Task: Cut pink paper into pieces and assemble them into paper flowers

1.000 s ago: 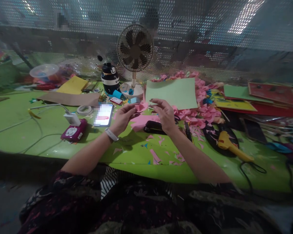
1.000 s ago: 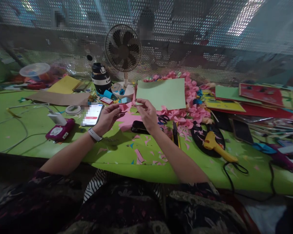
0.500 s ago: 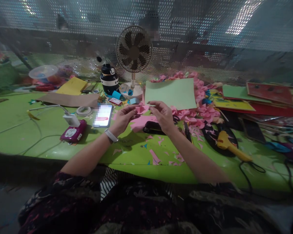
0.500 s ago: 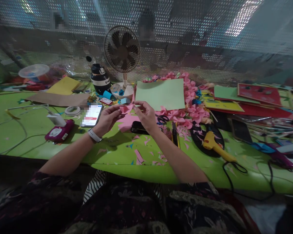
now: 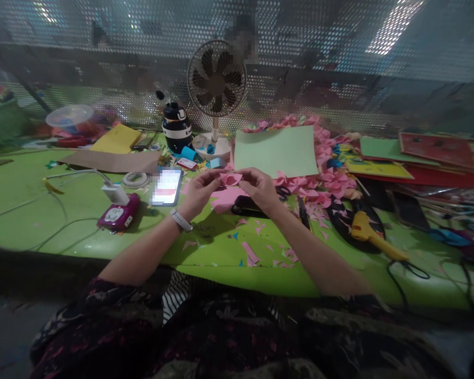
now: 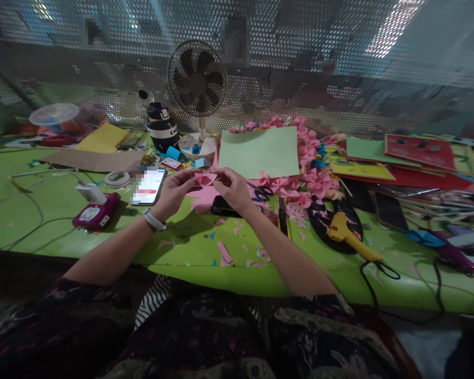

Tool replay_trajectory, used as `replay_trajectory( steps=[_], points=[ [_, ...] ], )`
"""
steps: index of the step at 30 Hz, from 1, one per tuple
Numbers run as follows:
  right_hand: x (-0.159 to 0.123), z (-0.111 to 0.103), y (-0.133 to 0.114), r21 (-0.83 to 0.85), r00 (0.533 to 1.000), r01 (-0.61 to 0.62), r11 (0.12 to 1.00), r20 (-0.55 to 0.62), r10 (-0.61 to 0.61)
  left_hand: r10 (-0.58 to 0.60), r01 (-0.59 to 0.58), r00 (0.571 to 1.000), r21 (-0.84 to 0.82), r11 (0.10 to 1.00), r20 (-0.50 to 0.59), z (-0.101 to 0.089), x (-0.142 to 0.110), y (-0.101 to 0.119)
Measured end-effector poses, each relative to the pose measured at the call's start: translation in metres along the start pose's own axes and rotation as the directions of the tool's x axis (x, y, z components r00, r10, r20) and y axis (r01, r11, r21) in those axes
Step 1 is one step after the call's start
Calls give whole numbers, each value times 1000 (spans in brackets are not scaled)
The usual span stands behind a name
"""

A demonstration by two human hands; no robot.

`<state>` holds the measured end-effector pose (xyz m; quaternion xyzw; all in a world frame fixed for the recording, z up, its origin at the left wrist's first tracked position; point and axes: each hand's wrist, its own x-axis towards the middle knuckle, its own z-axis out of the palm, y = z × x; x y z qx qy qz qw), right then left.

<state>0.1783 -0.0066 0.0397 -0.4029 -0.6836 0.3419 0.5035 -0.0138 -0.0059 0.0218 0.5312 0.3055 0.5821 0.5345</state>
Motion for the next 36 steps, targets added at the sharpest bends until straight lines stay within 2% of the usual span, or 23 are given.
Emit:
replay_trajectory(
  steps=[4, 7, 10, 15, 20, 29, 33, 36],
  points=[
    [-2, 0, 2, -156, 998, 67, 985, 27, -64, 3, -4, 1000, 39, 999, 22, 1, 0, -1],
    [-3, 1, 4, -195, 992, 122, 973, 32, -118, 8, -10, 999, 52, 999, 45, 1, -1, 0],
    [-1, -1, 9, -120, 993, 118, 986, 27, -115, 0, -5, 996, 53, 999, 90, 0, -2, 5],
    [6, -5, 14, 137, 998, -25, 990, 58, 17, -49, 50, 993, -4, 999, 108, -3, -3, 16],
    [8, -4, 11, 254, 992, -119, 960, 77, 102, -80, 85, 988, -33, 996, 130, -4, -2, 18],
    [8, -3, 19, 244, 991, -128, 961, 67, 114, -62, 68, 991, -49, 996, 117, -3, -2, 15],
    [8, -4, 21, 192, 994, -92, 977, 72, 79, -41, 43, 994, -17, 999, 97, -4, -1, 13],
    [6, -5, 17, 107, 996, -28, 994, 88, 19, 18, -24, 996, 74, 997, 93, -5, 0, 10]
  ],
)
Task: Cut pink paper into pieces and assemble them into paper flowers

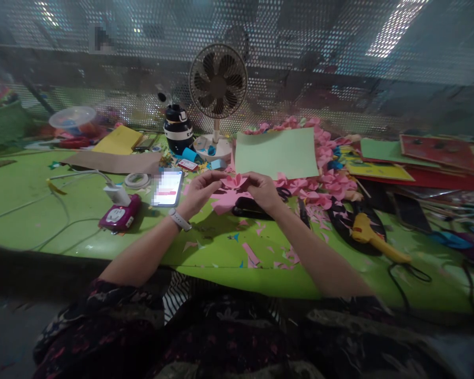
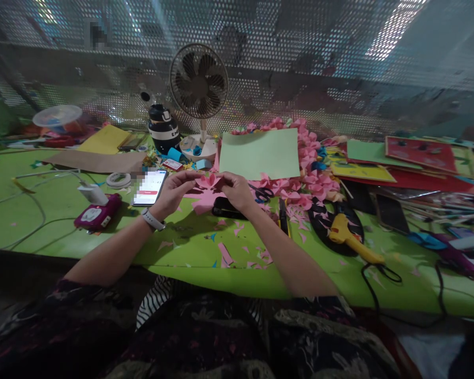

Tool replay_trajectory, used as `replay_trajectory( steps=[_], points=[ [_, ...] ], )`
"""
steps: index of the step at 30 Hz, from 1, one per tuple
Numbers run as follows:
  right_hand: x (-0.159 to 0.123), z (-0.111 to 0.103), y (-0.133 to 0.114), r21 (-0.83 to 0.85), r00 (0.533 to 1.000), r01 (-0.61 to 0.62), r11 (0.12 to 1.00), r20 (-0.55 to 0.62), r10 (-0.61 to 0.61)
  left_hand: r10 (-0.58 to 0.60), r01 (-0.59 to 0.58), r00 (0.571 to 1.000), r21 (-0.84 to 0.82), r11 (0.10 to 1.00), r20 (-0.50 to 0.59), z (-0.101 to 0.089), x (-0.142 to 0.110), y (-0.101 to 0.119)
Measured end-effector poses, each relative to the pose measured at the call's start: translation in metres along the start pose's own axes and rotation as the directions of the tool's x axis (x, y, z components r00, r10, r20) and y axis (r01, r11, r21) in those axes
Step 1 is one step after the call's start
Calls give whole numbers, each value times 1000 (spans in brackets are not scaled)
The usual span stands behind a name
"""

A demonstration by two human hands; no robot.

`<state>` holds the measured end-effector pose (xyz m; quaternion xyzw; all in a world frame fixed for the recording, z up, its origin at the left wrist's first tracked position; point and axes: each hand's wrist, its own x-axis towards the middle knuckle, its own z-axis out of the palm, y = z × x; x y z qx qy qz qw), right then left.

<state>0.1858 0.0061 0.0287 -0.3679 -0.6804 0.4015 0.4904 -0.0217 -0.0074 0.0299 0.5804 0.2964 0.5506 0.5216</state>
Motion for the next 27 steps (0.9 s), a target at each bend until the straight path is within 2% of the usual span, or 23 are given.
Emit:
replay_trajectory(
  steps=[3, 6, 11, 15, 19, 24, 27],
  points=[
    [-4, 1, -5, -191, 995, 96, 977, 21, -93, 54, -62, 997, 170, 983, 51, -1, 1, -5],
    [-7, 1, -9, -377, 988, 157, 913, 54, -147, 110, -138, 988, 301, 944, 109, -3, 3, -12],
    [-8, 4, -13, -618, 975, 220, 755, 117, -189, 206, -234, 972, 419, 877, 111, -7, 7, -21],
    [-8, 7, -15, -719, 973, 229, 656, 167, -157, 273, -300, 953, 544, 783, 132, -8, 7, -20],
    [-10, 10, -17, -732, 982, 186, 656, 142, -120, 324, -363, 928, 652, 666, 185, -6, 2, -13],
    [-12, 14, -21, -715, 994, 106, 691, 78, -72, 290, -324, 940, 730, 601, 179, 2, -5, -10],
    [-14, 17, -26, -687, 996, 90, 721, 49, -77, 314, -324, 935, 762, 560, 167, 8, -9, -11]
  ],
)
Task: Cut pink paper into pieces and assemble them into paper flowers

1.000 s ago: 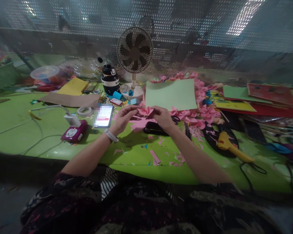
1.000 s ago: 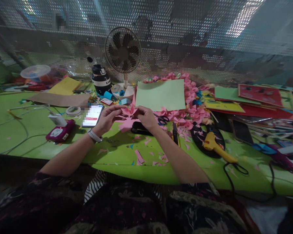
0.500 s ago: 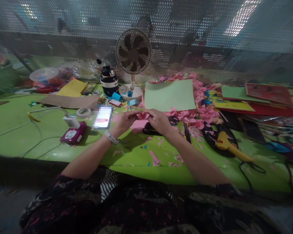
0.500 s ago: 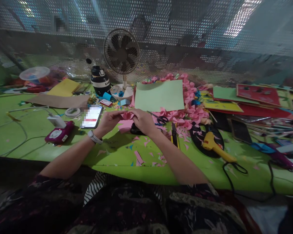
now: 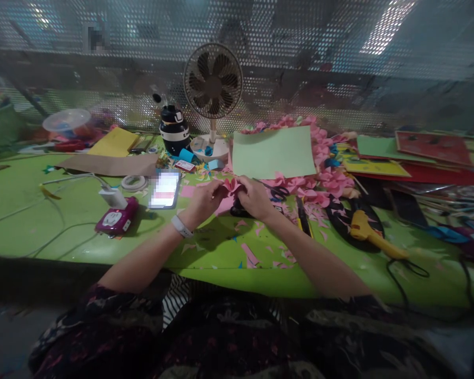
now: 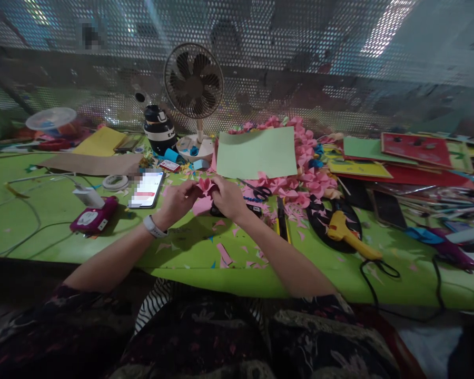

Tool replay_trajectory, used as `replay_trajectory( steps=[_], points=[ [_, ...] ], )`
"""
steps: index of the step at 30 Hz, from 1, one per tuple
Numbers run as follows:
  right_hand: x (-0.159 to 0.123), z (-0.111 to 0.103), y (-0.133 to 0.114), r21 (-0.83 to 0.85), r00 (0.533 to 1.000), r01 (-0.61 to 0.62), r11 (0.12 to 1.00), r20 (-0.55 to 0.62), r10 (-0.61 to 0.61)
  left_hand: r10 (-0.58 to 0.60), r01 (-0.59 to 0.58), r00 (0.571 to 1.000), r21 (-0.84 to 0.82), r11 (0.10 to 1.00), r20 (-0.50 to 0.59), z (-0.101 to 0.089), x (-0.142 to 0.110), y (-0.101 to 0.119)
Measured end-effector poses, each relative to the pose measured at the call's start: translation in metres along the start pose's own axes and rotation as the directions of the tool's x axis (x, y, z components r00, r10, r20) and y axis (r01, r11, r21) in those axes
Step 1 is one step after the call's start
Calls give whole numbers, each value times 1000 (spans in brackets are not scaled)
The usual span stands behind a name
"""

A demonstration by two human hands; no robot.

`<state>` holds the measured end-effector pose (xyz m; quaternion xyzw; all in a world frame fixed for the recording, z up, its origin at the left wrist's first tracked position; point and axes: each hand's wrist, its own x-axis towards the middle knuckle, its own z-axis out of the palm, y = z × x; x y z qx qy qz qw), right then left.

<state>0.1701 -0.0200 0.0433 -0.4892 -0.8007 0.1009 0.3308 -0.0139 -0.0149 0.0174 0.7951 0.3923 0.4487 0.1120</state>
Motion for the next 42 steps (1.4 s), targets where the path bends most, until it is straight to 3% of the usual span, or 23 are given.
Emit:
replay_trajectory(
  steps=[7, 12, 17, 20, 23, 27, 30, 33, 37, 42],
  points=[
    [-8, 3, -20, 145, 996, -83, 986, -2, 84, -50, 55, 998, 189, 980, -29, 1, -6, 9],
    [-11, 5, -28, 159, 997, -75, 984, 4, 75, -100, 78, 993, 314, 946, 55, -2, -8, 18],
    [-10, 3, -26, 142, 996, -92, 986, -4, 93, -115, 79, 988, 298, 951, 106, 4, -13, 25],
    [-11, 2, -29, 187, 995, -77, 979, 73, 65, -25, 6, 996, 232, 973, 81, 13, -18, 21],
    [-14, 3, -36, 271, 978, -111, 956, 200, 57, 69, -79, 997, 267, 960, 47, 21, -24, 13],
    [-15, 0, -42, 231, 947, -174, 957, 307, 99, 62, -94, 992, 307, 947, 114, 24, -26, 9],
    [-10, -7, -39, 227, 944, -160, 961, 319, 82, 3, -30, 992, 213, 977, 125, 18, -19, 10],
    [-3, -14, -32, 279, 964, -176, 944, 241, 108, -98, 103, 990, -48, 993, 105, 8, -9, 13],
    [2, -17, -25, 352, 967, -242, 904, 165, 195, -149, 198, 979, -454, 869, 140, 2, 1, 16],
    [3, -17, -21, 351, 967, -251, 902, 127, 219, -191, 235, 972, -572, 786, 137, 1, 4, 15]
  ],
)
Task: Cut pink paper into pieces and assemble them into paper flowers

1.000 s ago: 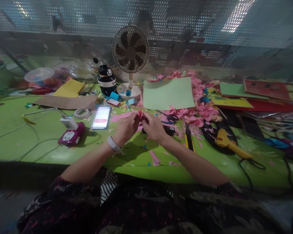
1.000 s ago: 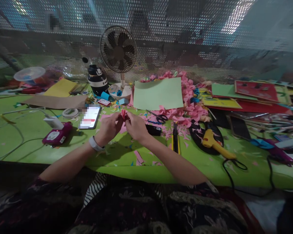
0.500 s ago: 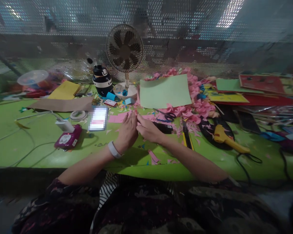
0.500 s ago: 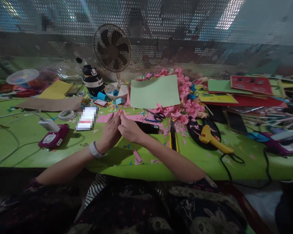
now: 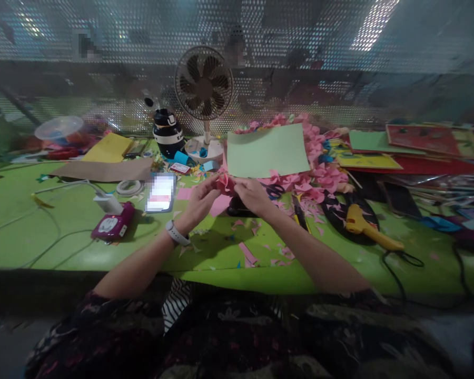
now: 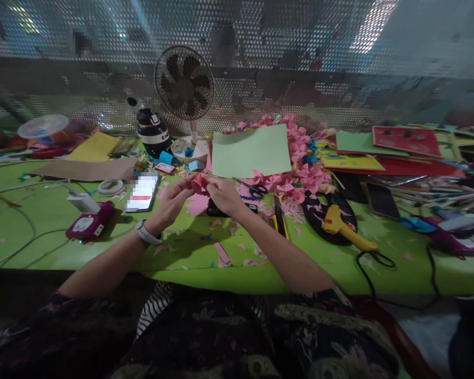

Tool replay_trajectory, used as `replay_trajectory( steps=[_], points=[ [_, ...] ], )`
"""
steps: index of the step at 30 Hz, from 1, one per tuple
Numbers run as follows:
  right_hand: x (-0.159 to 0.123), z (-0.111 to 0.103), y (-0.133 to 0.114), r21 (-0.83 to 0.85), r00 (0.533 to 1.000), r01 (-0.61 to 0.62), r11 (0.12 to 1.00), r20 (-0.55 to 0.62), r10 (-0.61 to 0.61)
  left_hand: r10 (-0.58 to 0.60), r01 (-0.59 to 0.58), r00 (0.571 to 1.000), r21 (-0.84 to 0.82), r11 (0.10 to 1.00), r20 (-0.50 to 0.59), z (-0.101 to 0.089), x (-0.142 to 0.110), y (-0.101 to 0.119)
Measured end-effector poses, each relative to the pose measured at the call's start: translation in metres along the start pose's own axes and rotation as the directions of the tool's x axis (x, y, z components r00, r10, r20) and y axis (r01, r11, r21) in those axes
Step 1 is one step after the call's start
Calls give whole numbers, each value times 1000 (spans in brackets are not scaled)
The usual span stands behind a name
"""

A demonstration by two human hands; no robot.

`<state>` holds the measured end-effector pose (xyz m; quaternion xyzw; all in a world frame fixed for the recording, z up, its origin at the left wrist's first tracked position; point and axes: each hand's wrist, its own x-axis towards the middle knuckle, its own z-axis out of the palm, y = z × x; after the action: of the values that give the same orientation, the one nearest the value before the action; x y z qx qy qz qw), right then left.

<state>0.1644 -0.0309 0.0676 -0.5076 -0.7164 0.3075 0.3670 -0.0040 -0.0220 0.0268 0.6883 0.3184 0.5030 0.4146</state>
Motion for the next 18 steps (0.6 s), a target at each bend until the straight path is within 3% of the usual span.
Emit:
replay_trajectory(
  steps=[6, 10, 15, 18],
  points=[
    [2, 0, 5, -27, 1000, 0, 1000, -18, -1, -44, 40, 998, -69, 997, -53, -2, 2, -11],
    [-3, -2, 0, -47, 998, 64, 997, -2, -64, -73, 79, 989, 45, 996, -127, -8, 3, -16],
    [-6, 1, 0, -163, 991, 117, 980, -45, -126, 50, 2, 984, 290, 957, -173, -14, 3, -13],
    [-3, 3, 7, -241, 984, 132, 962, -88, -157, 107, -49, 981, 328, 944, -161, -14, 2, -12]
  ],
)
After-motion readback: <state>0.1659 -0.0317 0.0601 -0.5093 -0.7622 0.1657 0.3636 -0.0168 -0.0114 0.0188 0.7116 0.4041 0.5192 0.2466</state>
